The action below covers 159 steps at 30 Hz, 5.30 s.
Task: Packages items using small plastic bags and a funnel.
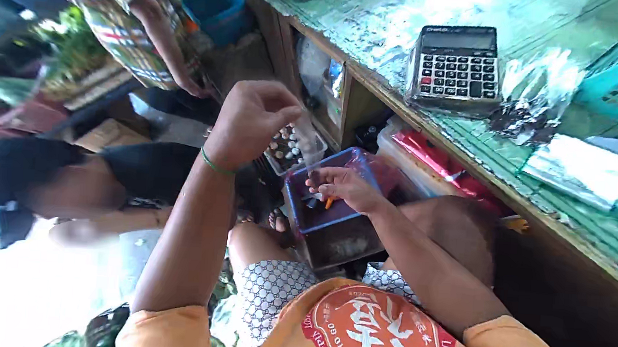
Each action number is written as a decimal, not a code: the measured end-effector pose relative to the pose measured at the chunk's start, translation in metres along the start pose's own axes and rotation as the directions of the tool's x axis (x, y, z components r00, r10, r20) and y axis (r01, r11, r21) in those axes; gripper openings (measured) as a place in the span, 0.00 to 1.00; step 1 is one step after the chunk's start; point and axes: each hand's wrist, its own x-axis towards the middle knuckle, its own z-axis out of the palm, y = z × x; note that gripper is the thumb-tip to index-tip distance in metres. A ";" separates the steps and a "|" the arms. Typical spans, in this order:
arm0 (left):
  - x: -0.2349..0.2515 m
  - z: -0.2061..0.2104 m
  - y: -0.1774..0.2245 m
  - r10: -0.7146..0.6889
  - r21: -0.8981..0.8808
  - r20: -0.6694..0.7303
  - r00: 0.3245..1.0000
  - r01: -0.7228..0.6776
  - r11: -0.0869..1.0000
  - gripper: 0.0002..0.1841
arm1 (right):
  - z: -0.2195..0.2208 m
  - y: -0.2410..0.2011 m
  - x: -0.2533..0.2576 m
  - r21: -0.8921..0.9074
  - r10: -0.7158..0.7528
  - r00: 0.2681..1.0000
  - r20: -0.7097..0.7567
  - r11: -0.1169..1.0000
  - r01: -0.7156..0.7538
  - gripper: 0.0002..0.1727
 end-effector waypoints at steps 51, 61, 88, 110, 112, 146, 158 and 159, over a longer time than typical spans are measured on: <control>-0.084 0.148 -0.075 -0.603 -0.727 -0.165 0.780 0.318 0.609 0.04 | 0.008 -0.004 -0.029 -0.593 -0.304 0.947 -0.104 0.784 0.186 0.16; -0.081 0.126 -0.069 -0.455 -0.657 -0.067 0.888 0.304 0.690 0.06 | 0.002 -0.014 -0.032 0.244 -0.034 0.995 -0.092 0.968 0.056 0.16; -0.131 0.213 -0.093 -0.586 -0.766 0.158 0.795 0.474 0.435 0.06 | 0.002 -0.003 -0.019 0.448 0.083 0.919 -0.385 0.887 0.107 0.14; -0.099 0.197 -0.128 -0.009 0.360 -0.270 0.963 0.110 0.927 0.06 | 0.001 0.010 -0.020 0.492 0.227 0.950 -0.214 0.865 -0.096 0.18; -0.098 0.192 -0.130 -0.049 0.323 -0.265 0.963 0.137 0.936 0.09 | 0.007 0.015 -0.018 0.498 0.253 0.942 -0.221 0.859 -0.114 0.23; -0.105 0.191 -0.111 -0.266 -0.401 -0.157 0.951 0.185 0.897 0.13 | 0.001 0.002 -0.021 0.151 0.223 0.901 -0.372 0.972 -0.178 0.06; -0.102 0.184 -0.115 -0.548 -0.762 0.151 0.823 0.450 0.466 0.03 | -0.013 0.004 -0.022 0.045 0.098 0.969 -0.228 0.995 -0.090 0.05; -0.102 0.185 -0.113 -0.569 -0.771 0.167 0.805 0.467 0.434 0.05 | -0.013 0.004 -0.023 -0.013 0.069 0.971 -0.229 0.997 -0.074 0.05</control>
